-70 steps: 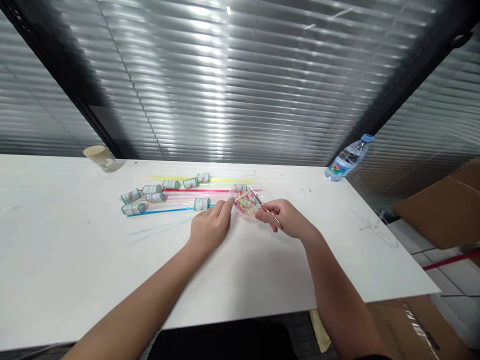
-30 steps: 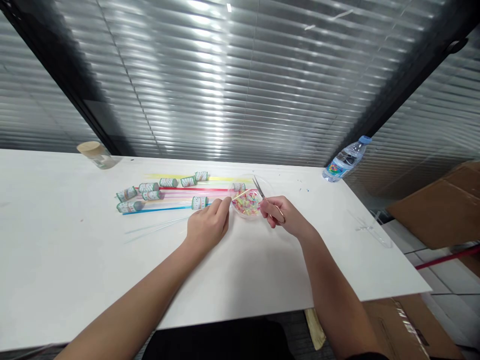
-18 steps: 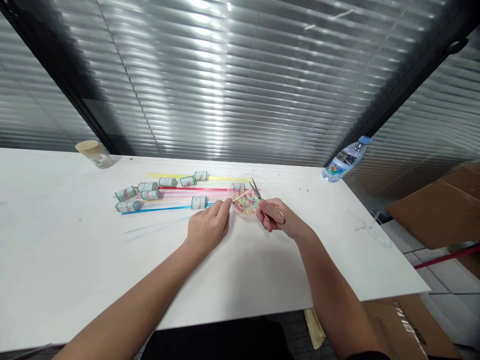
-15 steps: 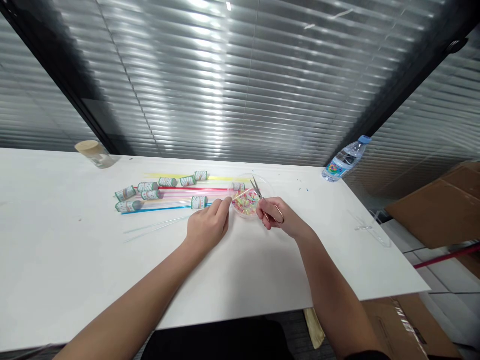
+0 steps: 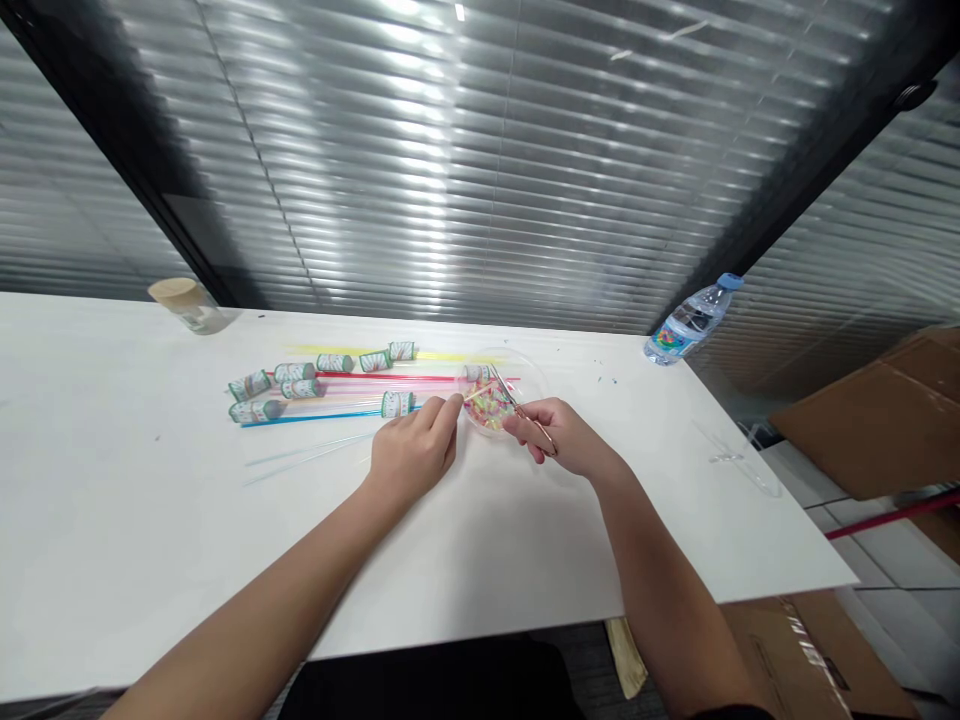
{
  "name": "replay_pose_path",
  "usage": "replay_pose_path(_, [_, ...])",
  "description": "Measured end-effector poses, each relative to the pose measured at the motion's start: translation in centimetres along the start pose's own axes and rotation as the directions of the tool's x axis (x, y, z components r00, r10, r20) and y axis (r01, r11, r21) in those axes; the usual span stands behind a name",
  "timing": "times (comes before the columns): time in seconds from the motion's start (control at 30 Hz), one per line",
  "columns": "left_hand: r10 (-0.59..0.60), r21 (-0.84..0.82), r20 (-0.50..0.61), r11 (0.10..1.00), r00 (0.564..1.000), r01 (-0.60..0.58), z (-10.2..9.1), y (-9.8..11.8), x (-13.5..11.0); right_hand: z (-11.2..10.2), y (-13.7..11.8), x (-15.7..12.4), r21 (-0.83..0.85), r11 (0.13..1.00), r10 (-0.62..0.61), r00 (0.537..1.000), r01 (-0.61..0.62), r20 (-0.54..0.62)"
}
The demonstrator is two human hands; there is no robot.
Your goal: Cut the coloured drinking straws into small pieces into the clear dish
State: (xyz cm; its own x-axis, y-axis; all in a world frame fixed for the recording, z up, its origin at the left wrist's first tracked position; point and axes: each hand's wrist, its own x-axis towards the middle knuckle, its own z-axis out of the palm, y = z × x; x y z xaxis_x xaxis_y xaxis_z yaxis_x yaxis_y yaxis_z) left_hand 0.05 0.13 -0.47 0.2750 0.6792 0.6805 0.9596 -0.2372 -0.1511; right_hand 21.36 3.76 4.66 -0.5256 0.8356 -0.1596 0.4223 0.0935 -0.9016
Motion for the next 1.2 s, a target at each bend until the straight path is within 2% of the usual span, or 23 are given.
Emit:
replay_pose_path(0.37, [-0.062,-0.096,0.114,0.993,0.992,0.073,-0.34,0.05,0.22,0.02,-0.14,-0.05,-0.043,0.999,-0.010,0.999,0.008,-0.036])
replay_pose_path(0.8, [-0.042,-0.054,0.104,0.997,0.994,0.048,-0.31,-0.01,0.23,-0.03,-0.08,0.03,-0.067,0.997,-0.028,0.999,0.026,-0.035])
replay_pose_path(1.2, [-0.066,-0.054,0.171,0.996,0.983,0.076,-0.39,0.05,0.30,-0.06,0.02,0.04,-0.050,0.999,-0.002,1.000,0.001,-0.022])
